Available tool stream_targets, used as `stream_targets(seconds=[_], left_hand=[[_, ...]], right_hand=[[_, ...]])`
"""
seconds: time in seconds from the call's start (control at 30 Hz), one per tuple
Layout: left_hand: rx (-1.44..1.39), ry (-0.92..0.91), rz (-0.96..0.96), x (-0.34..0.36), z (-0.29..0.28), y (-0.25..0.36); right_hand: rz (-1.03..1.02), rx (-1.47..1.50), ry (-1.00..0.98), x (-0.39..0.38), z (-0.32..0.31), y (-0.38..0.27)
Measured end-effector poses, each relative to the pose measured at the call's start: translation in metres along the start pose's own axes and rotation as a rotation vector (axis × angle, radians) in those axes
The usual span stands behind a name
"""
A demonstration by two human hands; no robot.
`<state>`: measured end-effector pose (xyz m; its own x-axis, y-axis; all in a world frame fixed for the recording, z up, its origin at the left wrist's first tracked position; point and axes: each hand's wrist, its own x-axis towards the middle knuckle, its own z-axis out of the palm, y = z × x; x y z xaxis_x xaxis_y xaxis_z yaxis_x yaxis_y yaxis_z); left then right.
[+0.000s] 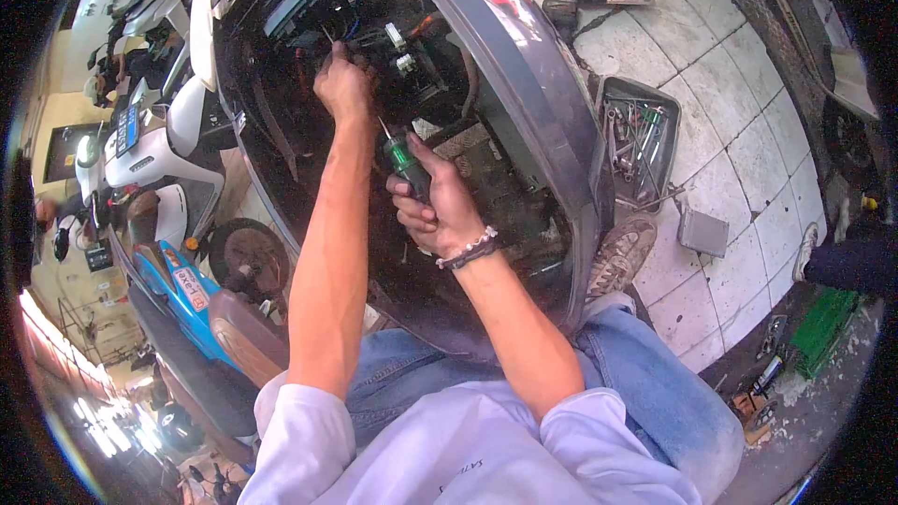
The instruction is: The person works on the internal components of a scooter, using a screwdriver to loosen fasteners and moving wires aside. They disconnect electrical connectors by hand and then use the screwdriver again to work on the remaining wiring and internal housing.
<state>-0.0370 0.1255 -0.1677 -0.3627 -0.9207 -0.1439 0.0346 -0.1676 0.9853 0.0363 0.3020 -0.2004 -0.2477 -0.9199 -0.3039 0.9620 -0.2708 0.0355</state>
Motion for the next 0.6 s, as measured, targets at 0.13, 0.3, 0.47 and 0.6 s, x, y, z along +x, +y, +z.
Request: stream_targets(seconds=[0.13,0.3,0.47,0.6], left_hand=[[0.062,-0.007,0.116,0.008,-0.007,-0.007],[0.027,0.024,0.028,0.003,-0.004,-0.004],[-0.046,-0.007,-0.048,0.010,-0.008,-0.002],[-0.085,0.008,-0.041,0.003,-0.001,0.000]], right_hand=[[0.096,0.065,-0.073,-0.001,0.000,0.001],[-0.530,-1.033,0.464,-0.004,0.016,0.013],[-1.028,-1.502,0.460,0.000,0.019,0.034],[-1.034,-1.369,0.473,0.012,0.007,0.030]])
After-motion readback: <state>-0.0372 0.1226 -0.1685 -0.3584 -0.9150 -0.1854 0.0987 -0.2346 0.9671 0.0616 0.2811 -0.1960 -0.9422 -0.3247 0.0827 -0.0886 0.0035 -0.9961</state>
